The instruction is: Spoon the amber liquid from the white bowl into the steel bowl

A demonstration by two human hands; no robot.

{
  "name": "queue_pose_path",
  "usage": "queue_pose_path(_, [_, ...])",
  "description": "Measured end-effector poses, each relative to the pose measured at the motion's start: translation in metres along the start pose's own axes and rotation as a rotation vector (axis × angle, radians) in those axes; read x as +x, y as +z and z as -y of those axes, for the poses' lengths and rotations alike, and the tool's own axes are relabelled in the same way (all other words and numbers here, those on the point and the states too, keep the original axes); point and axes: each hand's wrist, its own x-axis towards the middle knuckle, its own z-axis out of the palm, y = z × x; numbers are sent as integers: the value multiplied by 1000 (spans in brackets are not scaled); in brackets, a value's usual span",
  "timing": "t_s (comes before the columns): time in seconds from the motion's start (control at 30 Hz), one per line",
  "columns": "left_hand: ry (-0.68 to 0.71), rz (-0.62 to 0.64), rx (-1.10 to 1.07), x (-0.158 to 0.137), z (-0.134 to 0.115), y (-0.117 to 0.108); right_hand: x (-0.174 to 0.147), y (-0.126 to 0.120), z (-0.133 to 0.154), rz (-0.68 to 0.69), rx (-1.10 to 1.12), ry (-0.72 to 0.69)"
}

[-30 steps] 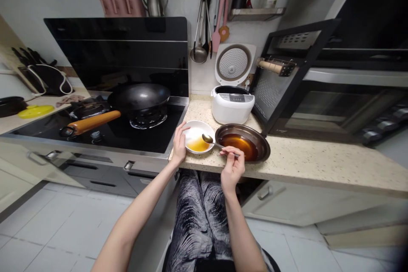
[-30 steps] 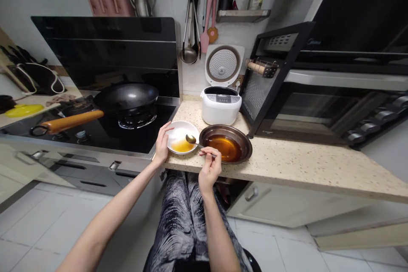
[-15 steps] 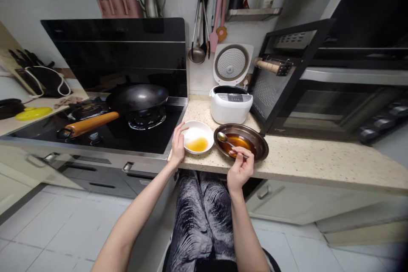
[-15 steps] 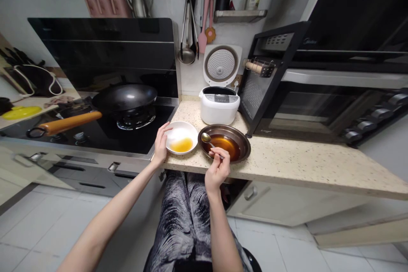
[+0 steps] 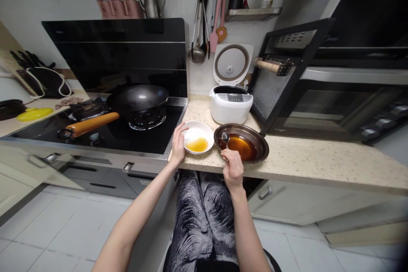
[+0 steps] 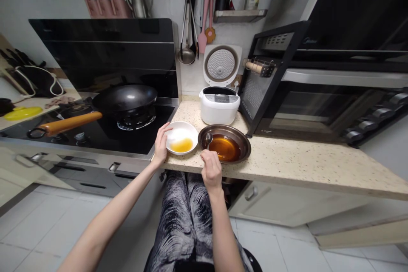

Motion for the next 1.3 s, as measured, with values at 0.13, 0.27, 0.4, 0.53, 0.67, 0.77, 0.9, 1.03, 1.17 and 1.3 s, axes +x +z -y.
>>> queue_pose_path(0.13, [-2, 2, 2, 0, 0, 0, 0, -3, -1, 107, -26, -36])
queue_pose_path(0.27, [-4, -2, 4, 0, -1, 0, 0, -4, 0, 66, -6, 4])
queue_pose_path(0.4, [-12, -5, -7, -1, -1, 0, 0, 0, 7, -167, 41, 135])
queue_pose_path(0.53, [-8, -6, -6, 0, -1, 0, -1, 8, 18, -286, 135, 270])
queue_pose_path(0.67, [-4, -1, 6, 0, 0, 0, 0, 20, 28, -187, 219, 320])
queue_pose_path(0.77, [-9, -1, 2, 0, 1, 1, 0, 29, 32, -82, 240, 331])
queue_pose_path(0.9, [-11, -1, 2, -1, 1, 1, -2, 36, 31, -24, 226, 350])
queue_pose_path(1.03, [-10, -7, -6, 0, -1, 2, -3, 38, 28, 0, 217, 362])
queue_pose_path(1.17, [-5, -4, -7, 0, -2, 1, -5, 37, 26, 15, 214, 375])
queue_pose_path(1.3, [-8, -9, -12, -1, -2, 1, -6, 36, 25, 24, 221, 402])
